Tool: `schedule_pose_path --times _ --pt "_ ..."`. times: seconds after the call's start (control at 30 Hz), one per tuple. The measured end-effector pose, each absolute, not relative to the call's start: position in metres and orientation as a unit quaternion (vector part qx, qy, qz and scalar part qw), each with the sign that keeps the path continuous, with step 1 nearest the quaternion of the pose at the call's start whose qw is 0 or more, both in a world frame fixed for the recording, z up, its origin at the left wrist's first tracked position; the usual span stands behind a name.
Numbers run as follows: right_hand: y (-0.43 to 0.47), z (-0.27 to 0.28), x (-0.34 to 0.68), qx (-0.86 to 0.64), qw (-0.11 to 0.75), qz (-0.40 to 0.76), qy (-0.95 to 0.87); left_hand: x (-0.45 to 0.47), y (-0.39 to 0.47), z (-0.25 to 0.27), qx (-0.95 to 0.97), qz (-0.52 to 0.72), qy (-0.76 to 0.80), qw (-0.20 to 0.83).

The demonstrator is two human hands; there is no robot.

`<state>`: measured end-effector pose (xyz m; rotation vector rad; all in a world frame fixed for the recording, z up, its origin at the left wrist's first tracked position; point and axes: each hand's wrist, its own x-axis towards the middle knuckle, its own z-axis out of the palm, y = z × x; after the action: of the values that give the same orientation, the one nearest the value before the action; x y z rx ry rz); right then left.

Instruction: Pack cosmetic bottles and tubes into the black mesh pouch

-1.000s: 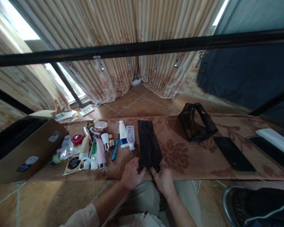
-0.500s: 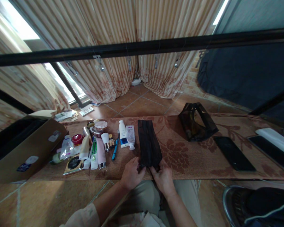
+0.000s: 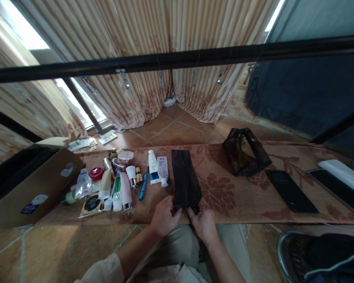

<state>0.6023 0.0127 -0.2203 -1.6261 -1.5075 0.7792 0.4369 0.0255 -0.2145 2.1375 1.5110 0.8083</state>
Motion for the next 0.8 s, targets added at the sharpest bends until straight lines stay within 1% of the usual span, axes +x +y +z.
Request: schedule_pose_path --times 0.37,0.47,0.57,0.67,0.8 --pt "0.014 -0.218 0.602 -0.636 0.389 0.308 -0.591 0.437 0.025 -0.212 0.755 0.295 0.547 0.211" --pt "0.014 -0.218 0.602 -0.633 0.388 0.305 -0.596 0.436 0.023 -0.208 0.735 0.311 0.553 0.240" --pt "0.014 -0.217 0.602 -0.640 0.378 0.287 -0.604 0.432 0.023 -0.197 0.720 0.351 0.536 0.266" --pt "0.014 -0.216 0.602 -0.637 0.380 0.290 -0.605 0.429 0.023 -0.178 0.739 0.388 0.499 0.233" --pt "0.014 -0.222 0.602 -0.617 0.403 0.316 -0.598 0.431 0.027 -0.150 0.791 0.365 0.452 0.191"
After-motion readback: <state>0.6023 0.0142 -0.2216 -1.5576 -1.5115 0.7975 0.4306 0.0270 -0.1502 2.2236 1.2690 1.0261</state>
